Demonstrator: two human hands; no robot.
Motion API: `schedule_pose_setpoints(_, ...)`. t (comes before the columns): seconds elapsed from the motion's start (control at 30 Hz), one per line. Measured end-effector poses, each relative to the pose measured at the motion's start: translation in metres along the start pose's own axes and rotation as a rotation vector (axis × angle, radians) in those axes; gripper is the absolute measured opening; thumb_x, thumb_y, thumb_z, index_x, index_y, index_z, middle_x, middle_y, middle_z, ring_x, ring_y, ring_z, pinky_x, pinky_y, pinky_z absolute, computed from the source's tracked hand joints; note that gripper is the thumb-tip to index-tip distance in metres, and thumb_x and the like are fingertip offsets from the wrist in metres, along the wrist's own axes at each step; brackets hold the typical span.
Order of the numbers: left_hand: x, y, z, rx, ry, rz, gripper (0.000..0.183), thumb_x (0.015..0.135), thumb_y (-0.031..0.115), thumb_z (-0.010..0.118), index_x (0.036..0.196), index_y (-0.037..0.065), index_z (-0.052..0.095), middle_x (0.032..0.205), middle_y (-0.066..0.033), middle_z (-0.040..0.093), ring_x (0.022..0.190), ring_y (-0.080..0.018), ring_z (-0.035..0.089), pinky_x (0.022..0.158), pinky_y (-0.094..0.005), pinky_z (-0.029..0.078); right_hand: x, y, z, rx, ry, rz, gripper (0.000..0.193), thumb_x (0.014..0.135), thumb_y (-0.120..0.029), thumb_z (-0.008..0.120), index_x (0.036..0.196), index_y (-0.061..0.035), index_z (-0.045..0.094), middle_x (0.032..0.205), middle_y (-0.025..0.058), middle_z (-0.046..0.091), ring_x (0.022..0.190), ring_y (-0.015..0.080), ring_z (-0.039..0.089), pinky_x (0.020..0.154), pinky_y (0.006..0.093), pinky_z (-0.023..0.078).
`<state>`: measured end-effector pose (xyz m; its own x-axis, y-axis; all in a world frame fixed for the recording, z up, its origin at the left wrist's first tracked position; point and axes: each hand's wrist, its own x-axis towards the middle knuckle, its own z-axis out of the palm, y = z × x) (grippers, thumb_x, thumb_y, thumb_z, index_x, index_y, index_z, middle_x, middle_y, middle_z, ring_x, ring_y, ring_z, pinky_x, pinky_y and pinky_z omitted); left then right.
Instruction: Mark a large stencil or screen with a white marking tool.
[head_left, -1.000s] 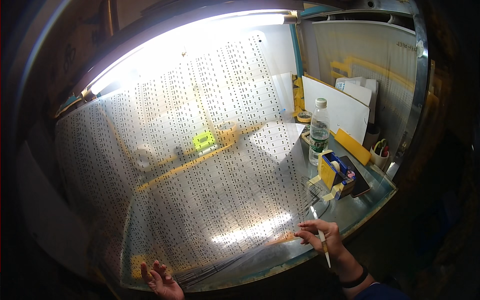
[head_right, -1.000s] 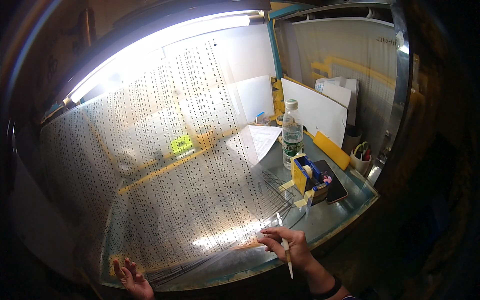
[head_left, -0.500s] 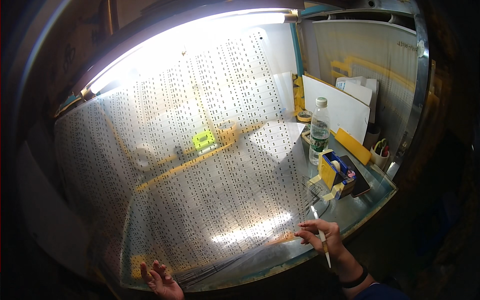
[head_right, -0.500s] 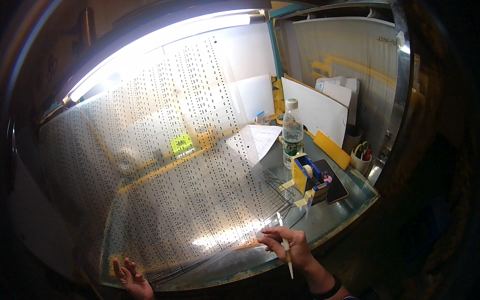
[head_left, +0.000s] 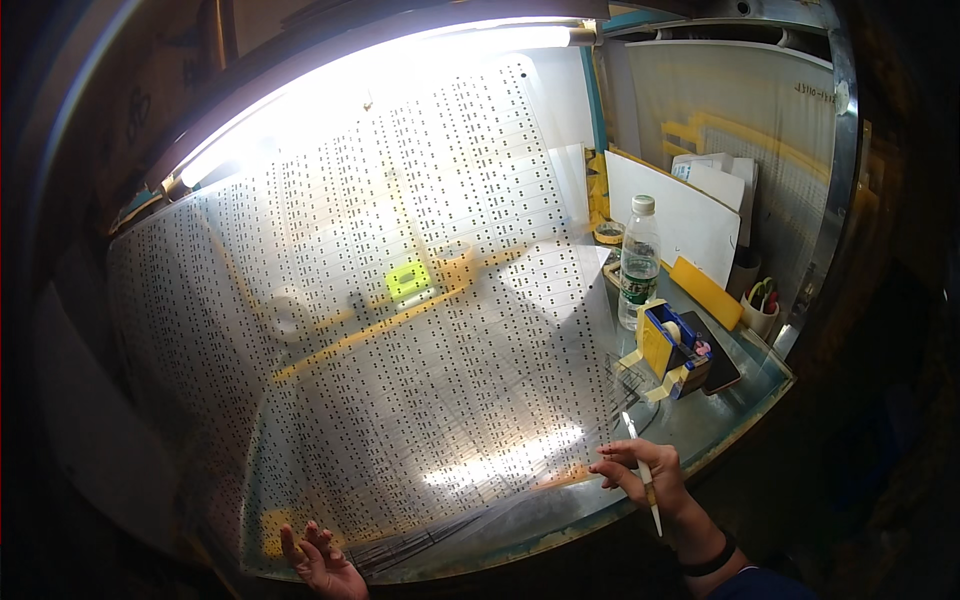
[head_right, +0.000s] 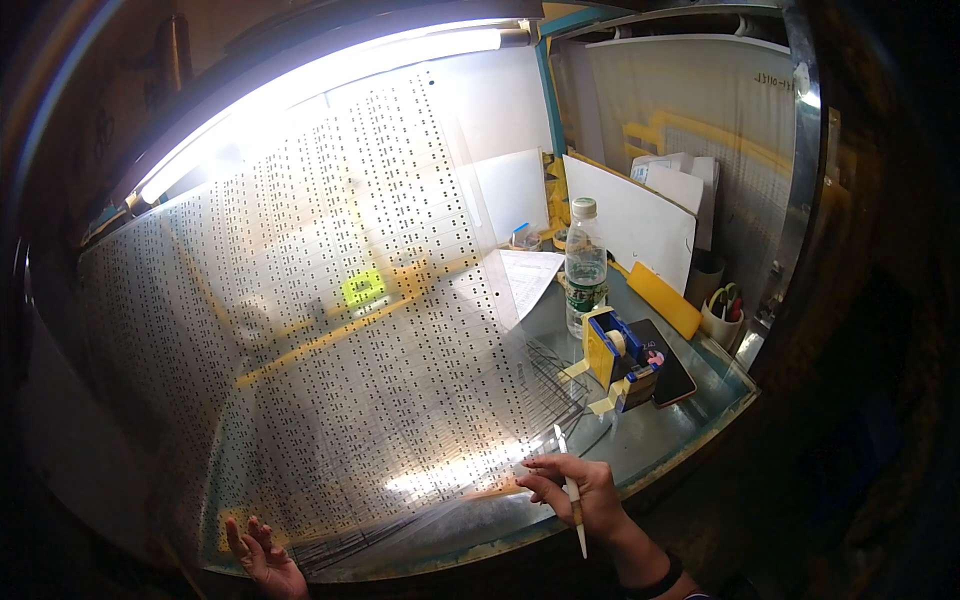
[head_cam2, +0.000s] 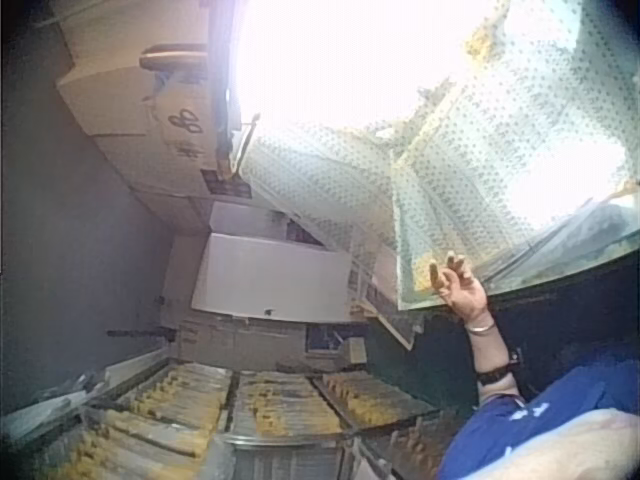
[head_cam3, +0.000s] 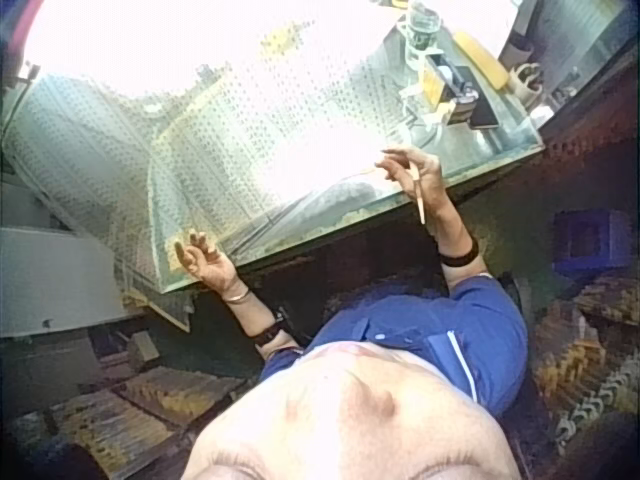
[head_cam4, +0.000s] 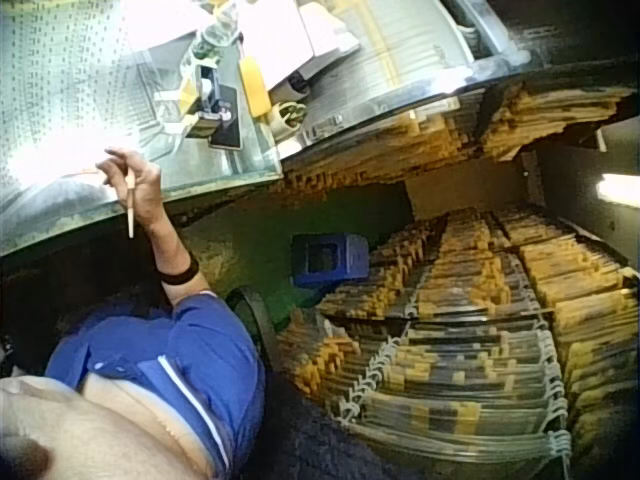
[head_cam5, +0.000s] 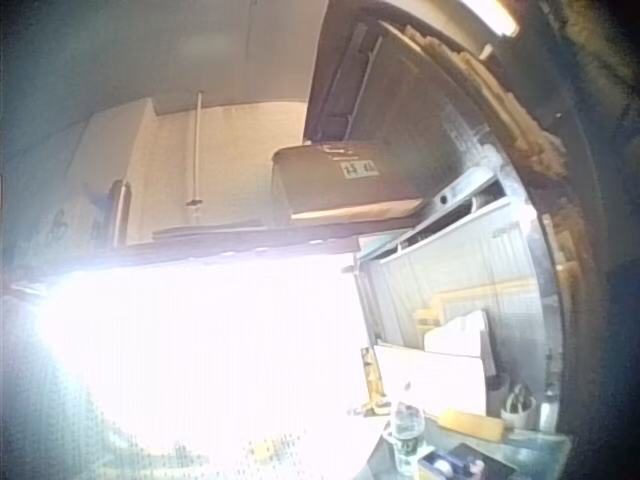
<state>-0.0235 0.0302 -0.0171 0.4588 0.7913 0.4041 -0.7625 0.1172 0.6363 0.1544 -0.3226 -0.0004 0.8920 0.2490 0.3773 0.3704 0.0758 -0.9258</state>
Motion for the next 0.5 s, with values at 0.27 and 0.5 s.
schedule_pose_setpoints(0.27, 0.0, 0.0, 0.0001, 0.01, -0.001, 0.002, 0.03, 0.091, 0.01, 0.048, 0.121, 0.01, 0.052, 0.107, -0.0167, 0.062, 0.088, -0.0211, 0.063, 0.054, -0.0187, 0.043, 0.0001, -0.0012, 0.0002, -0.007, 0.002, -0.001, 0.019, 0.078, -0.004, 0.067, 0.095, 0.0028, 0.063, 0.071, 0.0088, 0.066, 0.059, 0.0091, 0.062, 0.053, 0.0194, 0.049)
schedule_pose_setpoints(0.5, -0.0003, 0.0004, 0.0006, 0.008, 0.015, 0.0, 0.03, 0.091, 0.01, 0.048, 0.121, 0.01, 0.052, 0.106, -0.017, 0.062, 0.087, -0.0215, 0.063, 0.055, -0.0191, 0.044, 0.0003, -0.0011, -0.0003, -0.005, -0.006, -0.007, 0.019, 0.078, -0.004, 0.067, 0.095, 0.003, 0.063, 0.071, 0.0091, 0.066, 0.06, 0.0095, 0.062, 0.054, 0.0197, 0.049)
